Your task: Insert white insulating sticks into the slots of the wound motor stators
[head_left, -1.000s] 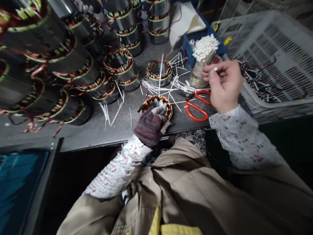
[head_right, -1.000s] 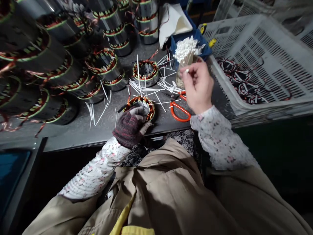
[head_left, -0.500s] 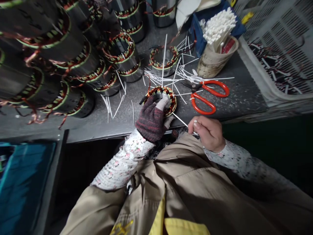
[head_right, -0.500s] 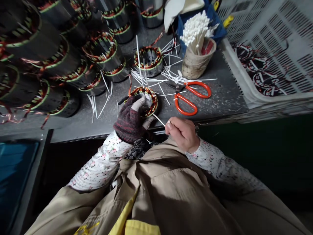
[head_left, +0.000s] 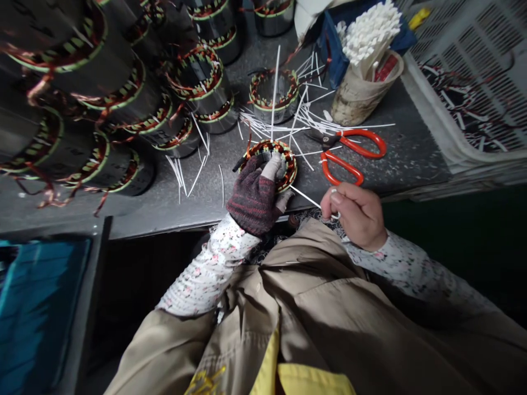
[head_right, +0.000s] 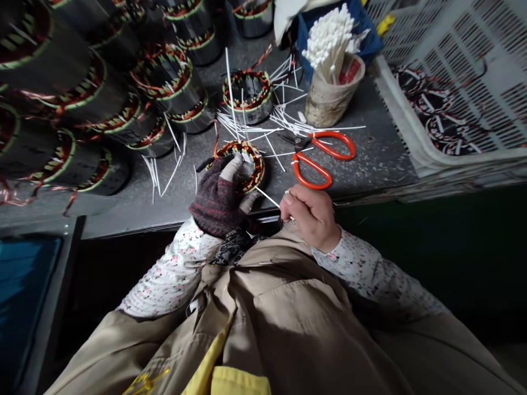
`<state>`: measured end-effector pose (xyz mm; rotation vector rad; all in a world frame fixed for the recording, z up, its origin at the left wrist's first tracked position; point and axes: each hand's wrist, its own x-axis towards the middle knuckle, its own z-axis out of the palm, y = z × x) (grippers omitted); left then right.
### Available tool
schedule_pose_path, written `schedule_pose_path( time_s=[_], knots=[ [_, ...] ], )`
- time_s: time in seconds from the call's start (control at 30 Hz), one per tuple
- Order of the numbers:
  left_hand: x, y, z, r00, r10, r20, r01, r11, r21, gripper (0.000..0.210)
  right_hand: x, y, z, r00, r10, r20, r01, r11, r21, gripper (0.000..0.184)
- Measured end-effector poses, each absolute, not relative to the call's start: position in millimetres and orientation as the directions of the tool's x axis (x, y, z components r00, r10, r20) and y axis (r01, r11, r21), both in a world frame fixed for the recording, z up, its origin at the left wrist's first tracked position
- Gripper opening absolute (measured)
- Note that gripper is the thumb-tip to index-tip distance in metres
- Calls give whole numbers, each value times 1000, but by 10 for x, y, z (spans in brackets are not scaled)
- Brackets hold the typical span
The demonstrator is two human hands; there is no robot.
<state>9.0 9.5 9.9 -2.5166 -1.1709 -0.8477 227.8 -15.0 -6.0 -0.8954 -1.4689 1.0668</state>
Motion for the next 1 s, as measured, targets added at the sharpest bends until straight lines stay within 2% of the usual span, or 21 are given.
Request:
schedule_pose_path(
  time_s=[0.13, 0.23, 0.33, 0.43, 0.53, 0.6, 0.67, 0.73, 0.8, 0.9, 1.0],
  knots=[
    [85, 87, 106, 504, 672, 542, 767, -637, 78, 71, 2275, -146, -81, -163, 940, 299, 2, 303, -953, 50],
    [86, 86, 108, 512, 661, 548, 769, -637, 51, 71, 2232, -121, -99, -158, 946, 282, 18, 288, -957, 53],
    [84, 86, 97, 501, 645, 577, 776, -630, 29, 69, 2113, -33, -147, -130, 940, 317, -41, 314, -948, 53],
    [64, 84, 47, 491, 661, 567, 752, -651, 107, 73, 1948, 112, -221, -98, 931, 352, -115, 340, -933, 53],
    [41, 79, -18, 416, 733, 539, 767, -601, 225, 72, 1864, 207, -271, -100, 917, 385, -182, 364, -913, 51],
    [43, 74, -32, 383, 753, 535, 784, -571, 243, 73, 1897, 200, -277, -146, 918, 368, -241, 328, -914, 50],
    [60, 70, -9, 409, 733, 543, 794, -579, 183, 75, 1986, 148, -272, -192, 936, 295, -322, 224, -920, 58],
    [84, 66, 39, 449, 707, 546, 798, -592, 112, 77, 2089, 86, -271, -204, 967, 154, -370, 69, -926, 72],
    [101, 62, 84, 472, 697, 539, 796, -600, 78, 78, 2156, 45, -280, -234, 972, -26, -312, -100, -945, 79],
    [104, 61, 100, 481, 681, 552, 794, -606, 56, 79, 2128, 48, -302, -361, 911, -198, -79, -242, -967, 67],
    [92, 70, 67, 487, 648, 585, 783, -621, 36, 78, 1988, 107, -300, -385, 909, -157, 7, -167, -986, 55]
  ],
)
